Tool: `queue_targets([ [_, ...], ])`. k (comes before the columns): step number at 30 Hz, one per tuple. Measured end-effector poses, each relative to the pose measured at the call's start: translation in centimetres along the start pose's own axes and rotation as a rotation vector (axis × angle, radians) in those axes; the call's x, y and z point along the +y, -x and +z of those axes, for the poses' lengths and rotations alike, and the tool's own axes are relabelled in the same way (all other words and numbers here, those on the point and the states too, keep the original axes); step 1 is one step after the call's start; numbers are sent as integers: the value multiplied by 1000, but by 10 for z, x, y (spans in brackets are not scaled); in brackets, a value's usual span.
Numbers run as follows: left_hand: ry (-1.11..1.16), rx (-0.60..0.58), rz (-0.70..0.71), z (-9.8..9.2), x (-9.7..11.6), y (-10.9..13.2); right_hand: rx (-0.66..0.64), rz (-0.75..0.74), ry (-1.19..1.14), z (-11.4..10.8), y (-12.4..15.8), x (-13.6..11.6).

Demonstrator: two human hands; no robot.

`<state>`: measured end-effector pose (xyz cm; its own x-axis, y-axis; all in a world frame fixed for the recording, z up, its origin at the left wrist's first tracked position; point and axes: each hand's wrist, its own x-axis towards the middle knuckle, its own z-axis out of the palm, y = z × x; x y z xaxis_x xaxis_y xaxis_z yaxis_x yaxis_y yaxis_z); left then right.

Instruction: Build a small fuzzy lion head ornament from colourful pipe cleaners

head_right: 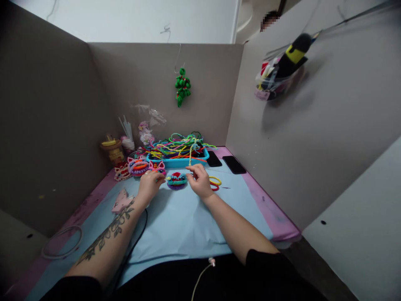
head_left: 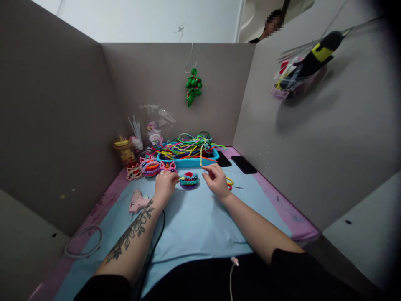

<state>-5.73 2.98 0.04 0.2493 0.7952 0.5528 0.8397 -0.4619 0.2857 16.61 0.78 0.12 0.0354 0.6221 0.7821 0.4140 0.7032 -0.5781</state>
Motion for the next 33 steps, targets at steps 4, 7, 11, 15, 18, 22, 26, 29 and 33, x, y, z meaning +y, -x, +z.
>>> queue_targets([
  [4, -66, -57, -9, 6, 3, -3, -2, -12, 16, -1, 0, 1],
  [7, -97, -81, 24, 9, 11, -4, -37, -30, 18, 0, 1, -3],
  [11, -152, -103, 57, 10, 19, -4, -64, -53, 24, 0, 2, -6],
  [15, -204, -116, 57, 11, 23, -5, -53, -61, 33, -1, 1, -8],
  [18, -229, -126, 73, 12, 25, -4, -46, -62, 36, -1, 0, -8],
  [22, -265, -138, 93, 11, 28, -4, -34, -59, 30, -1, 1, -6],
  [26, -273, -106, 113, 5, 29, -3, -34, -48, 15, 0, 1, -5],
  [29, -279, 52, 152, -3, 34, -1, -77, -34, -3, 0, 1, -7],
  [33, -266, 265, 239, -13, 48, 4, -164, 5, -38, 3, 1, -13],
])
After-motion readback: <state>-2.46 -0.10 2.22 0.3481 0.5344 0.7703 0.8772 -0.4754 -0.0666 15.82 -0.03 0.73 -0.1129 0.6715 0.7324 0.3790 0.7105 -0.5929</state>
